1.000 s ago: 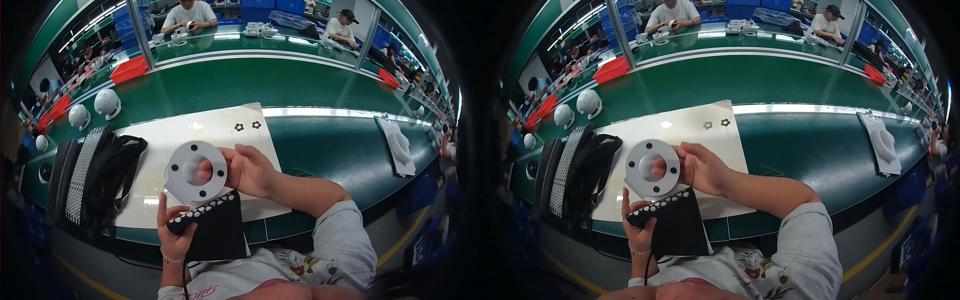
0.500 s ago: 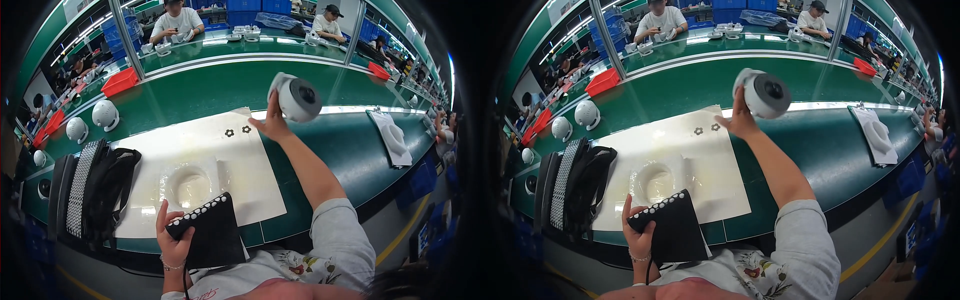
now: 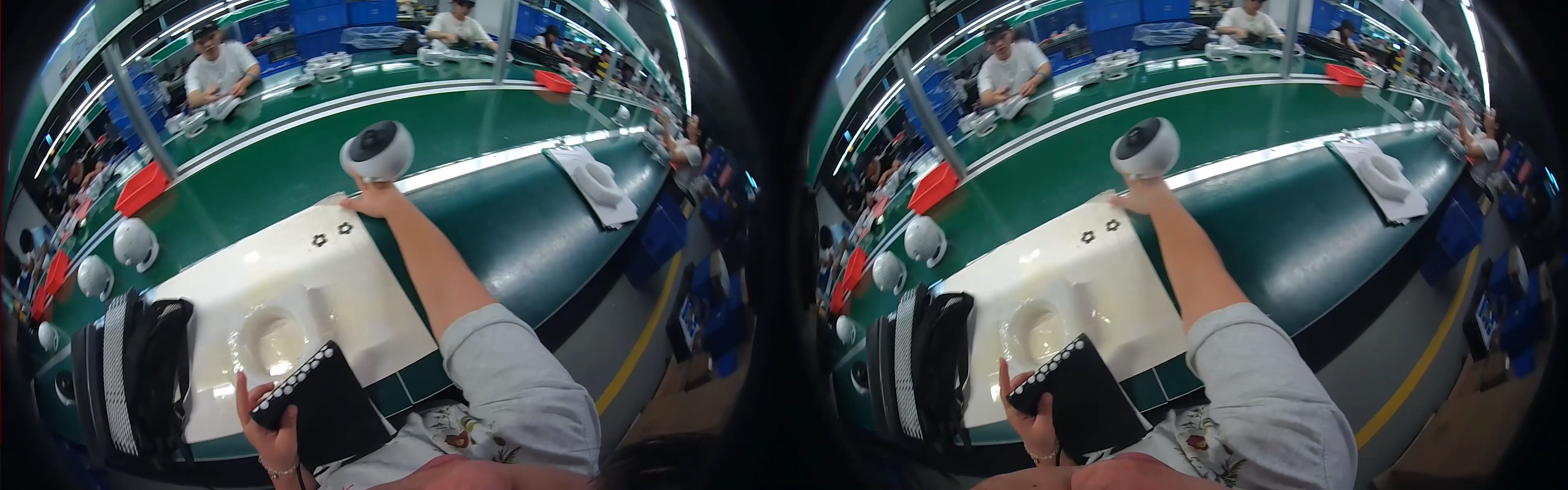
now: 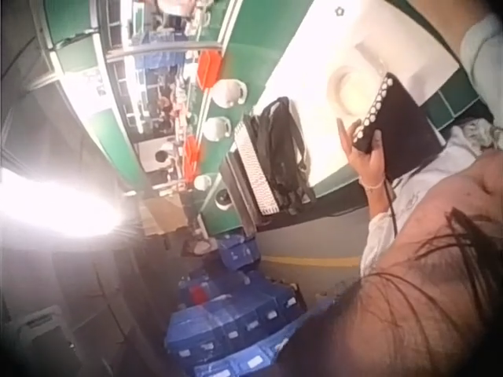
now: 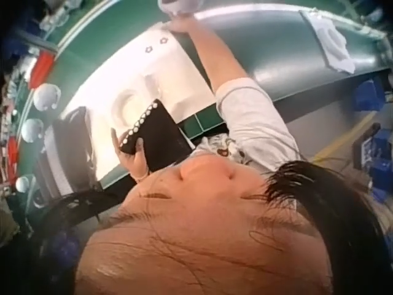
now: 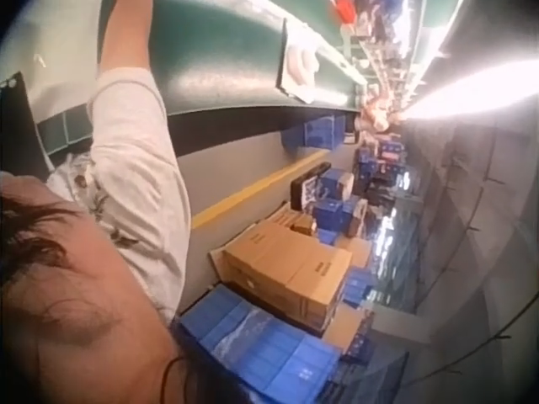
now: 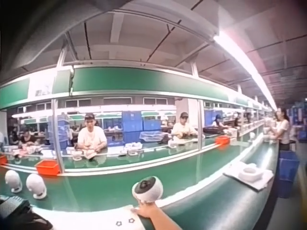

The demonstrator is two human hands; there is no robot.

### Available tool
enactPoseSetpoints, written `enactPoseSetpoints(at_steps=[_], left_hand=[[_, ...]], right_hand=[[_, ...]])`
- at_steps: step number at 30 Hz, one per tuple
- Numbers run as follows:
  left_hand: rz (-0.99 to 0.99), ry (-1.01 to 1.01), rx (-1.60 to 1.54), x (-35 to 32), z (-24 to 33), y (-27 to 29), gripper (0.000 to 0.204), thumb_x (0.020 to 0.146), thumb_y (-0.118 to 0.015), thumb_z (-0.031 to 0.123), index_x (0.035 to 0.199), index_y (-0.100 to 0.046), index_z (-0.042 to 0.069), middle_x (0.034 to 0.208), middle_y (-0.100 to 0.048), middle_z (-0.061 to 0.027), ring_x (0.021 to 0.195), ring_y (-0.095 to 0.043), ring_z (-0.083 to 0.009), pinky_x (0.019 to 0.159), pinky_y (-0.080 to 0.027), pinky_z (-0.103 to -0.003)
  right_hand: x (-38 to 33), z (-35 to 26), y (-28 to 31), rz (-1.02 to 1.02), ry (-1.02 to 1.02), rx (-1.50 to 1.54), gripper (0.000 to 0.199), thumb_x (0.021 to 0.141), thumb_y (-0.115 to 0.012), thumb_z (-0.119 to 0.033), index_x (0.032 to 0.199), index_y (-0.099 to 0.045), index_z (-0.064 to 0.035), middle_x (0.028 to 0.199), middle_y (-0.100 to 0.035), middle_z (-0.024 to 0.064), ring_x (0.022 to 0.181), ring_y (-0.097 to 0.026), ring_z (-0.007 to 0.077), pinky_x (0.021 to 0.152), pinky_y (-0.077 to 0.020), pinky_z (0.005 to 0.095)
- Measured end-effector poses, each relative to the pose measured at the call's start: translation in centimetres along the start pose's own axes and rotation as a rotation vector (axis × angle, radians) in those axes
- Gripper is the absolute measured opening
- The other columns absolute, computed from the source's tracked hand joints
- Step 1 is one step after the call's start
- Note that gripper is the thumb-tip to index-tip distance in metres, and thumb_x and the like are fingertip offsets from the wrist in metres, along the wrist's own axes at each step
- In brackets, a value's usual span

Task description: Assembling lighting components by peeling gaskets from a tray and applying them to spherical housings on a factory assembly line.

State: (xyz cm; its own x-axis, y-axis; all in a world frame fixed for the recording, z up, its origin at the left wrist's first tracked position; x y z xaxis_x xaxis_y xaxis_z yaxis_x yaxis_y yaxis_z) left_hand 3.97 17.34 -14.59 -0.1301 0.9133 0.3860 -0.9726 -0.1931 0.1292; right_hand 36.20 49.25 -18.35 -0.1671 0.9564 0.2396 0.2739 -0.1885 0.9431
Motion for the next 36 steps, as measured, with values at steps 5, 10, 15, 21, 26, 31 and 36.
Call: enactPoseSetpoints(at_steps=[5,10,15,21,26,31,36], left_hand=[[0.016,0.033,-0.052,-0.3,-0.1,0.2,0.076,0.073,-0.064,0.004,0.136,-0.022,0.001,0.1,-0.048,-0.0035,0.081,-0.05,-0.0103,0.074,-0.04,-0.02],[-0.045,0.045,-0.043,-0.1,-0.3,-0.5,0.072,0.075,-0.061,0.002,0.136,-0.023,0.001,0.102,-0.048,-0.0037,0.084,-0.051,-0.0106,0.076,-0.041,-0.021],[-0.057,0.048,-0.113,-0.1,-0.8,-0.3,0.067,0.076,-0.058,-0.001,0.134,-0.024,-0.003,0.103,-0.052,-0.0053,0.09,-0.053,-0.0132,0.084,-0.041,-0.024],[-0.051,0.083,-0.157,-0.1,-0.6,-0.7,0.066,0.076,-0.056,-0.004,0.135,-0.024,0.0,0.097,-0.053,-0.0062,0.091,-0.053,-0.0145,0.085,-0.041,-0.025],[-0.061,0.109,-0.155,-0.1,-0.5,-0.9,0.065,0.076,-0.055,-0.005,0.134,-0.027,0.002,0.099,-0.051,-0.0063,0.092,-0.053,-0.015,0.085,-0.041,-0.024],[-0.018,0.131,-0.152,-0.1,-0.2,-0.9,0.063,0.076,-0.056,-0.005,0.133,-0.03,0.001,0.102,-0.05,-0.0066,0.091,-0.052,-0.0143,0.084,-0.041,-0.024],[-0.044,0.141,-0.142,-0.1,-0.8,-0.6,0.062,0.075,-0.056,-0.004,0.132,-0.032,0.001,0.106,-0.05,-0.0071,0.09,-0.052,-0.0123,0.083,-0.041,-0.022]], right_hand=[[1.2,-0.2,-1.7,-0.077,-0.09,-0.04,0.096,0.075,-0.037,-0.07,0.14,0.002,-0.0107,0.145,-0.005,0.0173,0.134,-0.003,0.0335,0.108,-0.0017,0.041],[0.8,0.6,-1.2,-0.148,-0.099,-0.136,0.094,0.075,-0.03,-0.072,0.14,-0.005,-0.0096,0.146,-0.008,0.0131,0.135,-0.004,0.0255,0.108,0.0002,0.0391],[0.4,-0.6,-0.2,-0.168,-0.093,-0.115,0.09,0.077,-0.03,-0.071,0.14,-0.012,-0.0106,0.146,-0.011,0.008,0.135,-0.005,0.0234,0.109,-0.0014,0.0381],[0.2,-0.6,0.0,-0.193,-0.149,-0.1,0.086,0.078,-0.03,-0.069,0.139,-0.017,-0.0096,0.145,-0.014,0.0071,0.135,-0.006,0.0225,0.109,-0.0033,0.0381],[0.3,-0.4,0.0,-0.164,-0.156,-0.091,0.083,0.079,-0.03,-0.068,0.138,-0.022,-0.0103,0.145,-0.014,0.0061,0.135,-0.008,0.0203,0.109,-0.0046,0.0356],[0.2,-1.0,0.0,-0.119,-0.068,-0.045,0.071,0.083,-0.03,-0.063,0.134,-0.033,-0.013,0.143,-0.021,0.0058,0.134,-0.013,0.0202,0.108,-0.0089,0.0349],[0.1,-1.0,1.3,0.088,-0.033,-0.041,0.052,0.086,-0.038,-0.049,0.118,-0.052,-0.0107,0.129,-0.044,0.006,0.125,-0.031,0.0213,0.102,-0.0202,0.0363]])
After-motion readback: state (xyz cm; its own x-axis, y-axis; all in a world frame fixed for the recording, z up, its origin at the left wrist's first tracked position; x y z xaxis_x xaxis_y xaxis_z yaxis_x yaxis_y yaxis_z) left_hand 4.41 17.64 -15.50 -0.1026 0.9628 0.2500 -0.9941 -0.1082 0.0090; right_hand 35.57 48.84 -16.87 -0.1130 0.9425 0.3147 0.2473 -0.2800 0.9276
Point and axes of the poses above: each hand's wrist, its own x-axis towards the middle knuckle, its own y-axis out of the back of the hand, z = x × y, the point moved 10 cm from there along x, towards the middle knuckle
